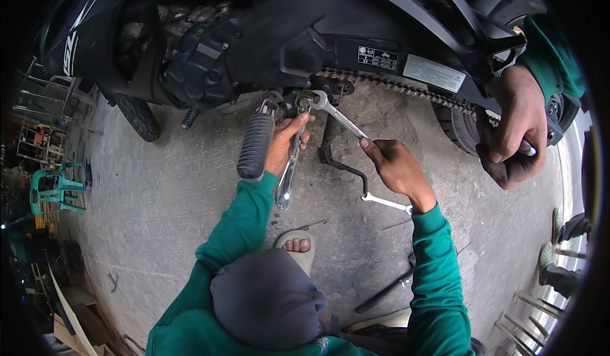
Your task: The person uses a wrench to tighten a bolt on the motorcycle chain tensioner, then sprays lubricant on the chain. They stand up, move the motorcycle slightly, and later receive cash from another person.
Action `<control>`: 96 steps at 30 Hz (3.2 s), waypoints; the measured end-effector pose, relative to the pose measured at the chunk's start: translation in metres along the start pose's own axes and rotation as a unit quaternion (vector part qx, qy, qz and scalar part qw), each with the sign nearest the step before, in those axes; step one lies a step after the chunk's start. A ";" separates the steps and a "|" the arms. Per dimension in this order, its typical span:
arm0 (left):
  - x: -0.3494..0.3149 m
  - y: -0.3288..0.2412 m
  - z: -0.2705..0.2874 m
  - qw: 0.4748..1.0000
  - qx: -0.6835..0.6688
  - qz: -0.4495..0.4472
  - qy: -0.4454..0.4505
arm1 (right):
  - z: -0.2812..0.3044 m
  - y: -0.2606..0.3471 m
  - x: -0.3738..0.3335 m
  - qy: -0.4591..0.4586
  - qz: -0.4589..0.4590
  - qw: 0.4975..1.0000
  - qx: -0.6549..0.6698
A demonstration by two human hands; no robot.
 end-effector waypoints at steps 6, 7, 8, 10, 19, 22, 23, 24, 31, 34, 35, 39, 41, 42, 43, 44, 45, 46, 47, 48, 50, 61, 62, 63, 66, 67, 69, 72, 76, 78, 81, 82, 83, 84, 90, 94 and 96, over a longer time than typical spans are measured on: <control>0.002 0.002 -0.001 1.000 -0.014 0.007 -0.009 | 0.001 0.002 0.004 0.022 -0.021 0.999 -0.014; 0.002 0.001 -0.002 1.000 -0.014 0.004 -0.007 | 0.002 0.010 0.006 0.020 0.013 1.000 -0.003; 0.001 0.001 -0.002 1.000 -0.011 0.004 -0.012 | 0.001 0.011 0.010 0.030 0.021 0.999 -0.011; 0.001 0.001 -0.001 1.000 -0.011 0.007 -0.017 | -0.002 0.005 0.017 0.056 0.019 0.997 -0.039; 0.003 0.005 0.004 0.999 -0.010 0.009 -0.032 | -0.129 0.035 -0.024 -0.116 -0.109 0.965 0.209; 0.003 0.008 0.008 0.999 -0.007 0.019 -0.034 | -0.174 0.066 -0.037 -0.137 -0.105 0.912 0.372; 0.004 0.007 0.006 1.000 0.008 0.017 -0.021 | -0.176 0.066 -0.044 -0.127 -0.110 0.908 0.383; 0.004 0.003 0.006 1.000 0.011 -0.004 -0.014 | -0.169 0.066 -0.050 -0.134 -0.098 0.901 0.400; -0.001 -0.002 -0.002 0.999 -0.013 -0.026 0.016 | -0.092 -0.008 -0.034 -0.033 -0.135 0.974 0.180; -0.003 -0.004 -0.005 1.000 0.003 -0.015 0.007 | -0.054 -0.015 -0.018 -0.011 -0.072 0.990 0.120; -0.003 -0.004 -0.007 1.000 0.007 -0.009 0.006 | -0.044 -0.015 -0.016 -0.006 -0.057 0.994 0.097; -0.006 -0.006 -0.012 1.000 -0.007 0.004 0.020 | -0.021 -0.005 -0.012 0.015 -0.028 0.999 0.039; -0.007 -0.006 -0.011 1.000 -0.009 0.003 0.024 | -0.016 -0.002 -0.008 0.014 -0.038 0.999 0.008; -0.006 -0.004 -0.009 1.000 -0.010 0.009 0.021 | -0.015 0.000 -0.005 0.019 -0.029 0.999 0.015; -0.006 -0.004 -0.007 1.000 -0.012 0.007 0.017 | -0.014 -0.002 -0.001 0.022 -0.028 0.999 0.015; -0.005 -0.005 -0.010 0.999 -0.017 -0.003 0.040 | -0.015 -0.007 0.002 0.025 -0.034 0.999 0.010; -0.003 -0.001 -0.004 1.000 -0.017 0.014 0.018 | -0.016 -0.008 0.006 0.024 -0.018 1.000 0.009; -0.001 0.002 -0.003 0.999 -0.020 0.023 0.023 | -0.019 -0.012 0.010 0.022 -0.011 1.000 0.004; 0.001 0.005 -0.003 0.999 -0.023 0.031 0.030 | -0.019 -0.009 0.013 -0.001 0.021 1.000 0.006; 0.003 0.006 0.001 0.999 -0.019 0.029 0.017 | -0.031 -0.017 0.010 0.010 -0.019 1.000 0.020; 0.005 0.008 0.010 0.999 -0.005 0.027 -0.019 | -0.061 -0.011 -0.003 -0.021 -0.043 0.997 0.067; 0.004 0.002 0.010 1.000 0.011 -0.022 0.019 | -0.137 0.027 -0.047 -0.053 -0.119 0.939 0.317; 0.004 0.004 0.009 1.000 0.010 -0.014 0.024 | -0.130 0.014 -0.046 -0.021 -0.137 0.950 0.281; 0.004 0.006 0.010 1.000 0.006 0.001 0.016 | -0.120 0.005 -0.043 0.005 -0.141 0.955 0.261; 0.002 0.005 0.009 1.000 -0.001 -0.001 0.002 | -0.081 -0.004 -0.021 0.031 -0.098 0.983 0.152; 0.002 0.004 0.008 1.000 -0.004 0.000 -0.002 | -0.069 -0.005 -0.016 0.030 -0.084 0.988 0.123; 0.000 0.000 0.003 1.000 -0.005 -0.007 0.000 | -0.048 -0.005 -0.011 0.027 -0.062 0.994 0.089; -0.001 -0.003 0.000 1.000 -0.004 -0.004 0.000 | -0.025 -0.004 -0.005 0.033 -0.040 0.997 0.065; -0.003 -0.004 0.000 1.000 -0.003 -0.003 -0.005 | -0.011 -0.007 0.014 0.062 -0.024 0.998 0.020; -0.002 -0.001 0.004 1.000 0.009 0.009 -0.022 | -0.004 -0.011 0.026 0.054 0.001 0.999 0.006; 0.001 0.001 0.003 1.000 -0.013 0.006 -0.006 | -0.029 -0.017 0.017 0.031 -0.046 0.998 0.015; 0.002 0.002 0.002 1.000 -0.029 0.002 0.003 | -0.048 -0.015 0.008 0.018 -0.066 0.997 0.020; 0.003 0.003 0.007 1.000 -0.021 0.005 -0.014 | -0.081 -0.009 -0.007 0.017 -0.112 0.986 0.122; 0.003 0.003 0.008 1.000 -0.017 0.000 -0.011 | -0.104 0.010 -0.022 -0.047 -0.122 0.978 0.162; 0.005 0.005 0.016 1.000 -0.002 -0.016 -0.012 | -0.161 0.051 -0.048 -0.146 -0.069 0.891 0.424; 0.004 0.007 0.012 1.000 -0.011 -0.002 0.017 | -0.117 -0.003 -0.046 -0.078 -0.133 0.954 0.256; 0.002 0.006 0.009 0.999 -0.031 0.001 0.023 | -0.087 -0.019 -0.036 -0.033 -0.130 0.972 0.191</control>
Point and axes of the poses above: each hand's wrist, its own x-axis towards the middle knuckle, its own z-axis out of the back of the hand, y = z × x, the point moved 10 cm from there along x, towards the middle knuckle, and after that the axes turned 7 degrees about -x, right-handed, at the moved point
